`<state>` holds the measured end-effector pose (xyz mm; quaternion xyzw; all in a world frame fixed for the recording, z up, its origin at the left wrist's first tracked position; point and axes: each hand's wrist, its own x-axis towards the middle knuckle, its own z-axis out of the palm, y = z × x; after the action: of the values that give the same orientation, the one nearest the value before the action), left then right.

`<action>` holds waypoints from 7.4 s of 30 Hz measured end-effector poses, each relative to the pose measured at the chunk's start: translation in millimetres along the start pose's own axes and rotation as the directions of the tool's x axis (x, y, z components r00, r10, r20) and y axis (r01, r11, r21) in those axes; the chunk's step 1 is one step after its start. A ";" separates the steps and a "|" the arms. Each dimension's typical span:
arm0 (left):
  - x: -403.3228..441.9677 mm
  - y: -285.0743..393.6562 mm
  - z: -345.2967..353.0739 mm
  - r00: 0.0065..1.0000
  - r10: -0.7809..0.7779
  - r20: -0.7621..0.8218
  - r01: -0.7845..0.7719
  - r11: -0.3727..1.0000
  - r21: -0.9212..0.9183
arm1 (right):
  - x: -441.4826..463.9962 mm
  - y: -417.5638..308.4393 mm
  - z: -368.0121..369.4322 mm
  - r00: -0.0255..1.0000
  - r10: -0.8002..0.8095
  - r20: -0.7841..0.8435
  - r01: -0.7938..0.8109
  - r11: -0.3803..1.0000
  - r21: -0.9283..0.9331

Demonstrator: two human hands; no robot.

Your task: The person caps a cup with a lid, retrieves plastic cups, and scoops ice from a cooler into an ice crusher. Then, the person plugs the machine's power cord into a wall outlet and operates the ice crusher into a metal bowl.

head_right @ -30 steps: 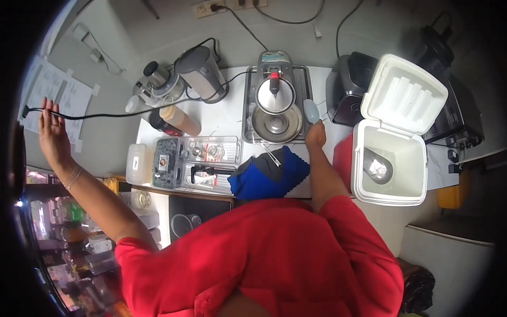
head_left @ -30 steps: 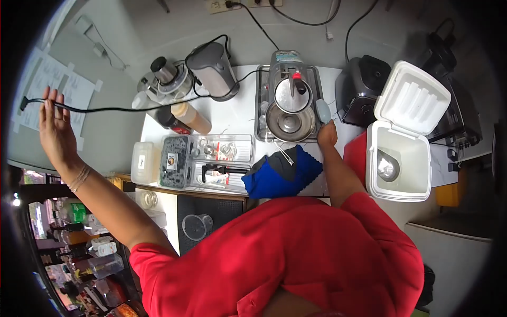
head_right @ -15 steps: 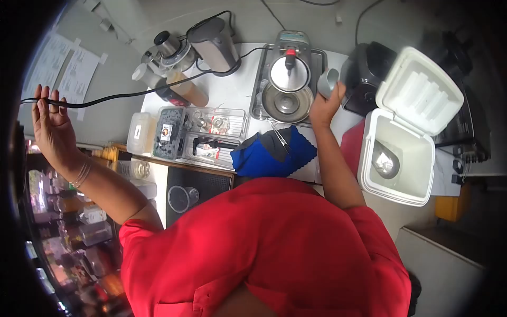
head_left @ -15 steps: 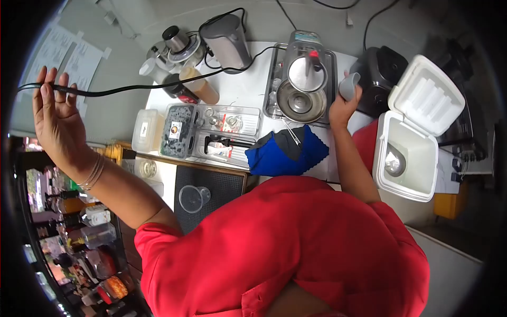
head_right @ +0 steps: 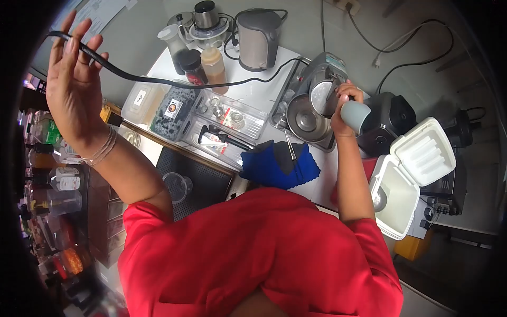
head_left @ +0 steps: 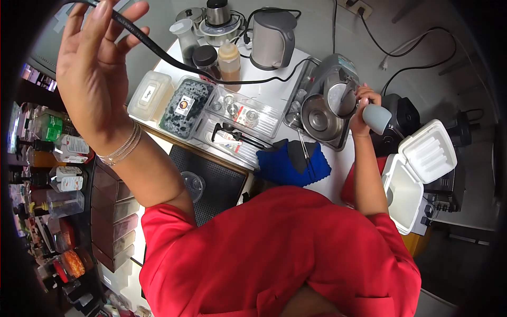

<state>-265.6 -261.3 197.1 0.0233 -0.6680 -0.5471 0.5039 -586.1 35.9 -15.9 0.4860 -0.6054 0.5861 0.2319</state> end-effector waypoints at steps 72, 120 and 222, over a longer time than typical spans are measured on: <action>186.2 -358.0 293.1 0.975 -0.055 0.217 -0.188 0.325 0.927 | -8.3 -2.0 4.3 0.995 0.066 -0.074 -0.063 0.997 0.045; -123.7 -421.5 277.8 0.513 -0.793 0.330 0.190 0.479 0.857 | 16.1 -65.7 -23.7 0.968 0.149 0.201 0.019 0.758 -0.652; -370.9 -230.6 172.9 0.314 -0.900 0.304 0.906 0.380 0.189 | -200.6 -69.7 -49.5 0.400 0.820 0.408 -0.343 0.547 -0.764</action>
<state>-324.2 -15.3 -198.8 0.2873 -0.6155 -0.7337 -0.0176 -456.2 156.8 -142.6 0.3219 -0.9216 0.1694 -0.1356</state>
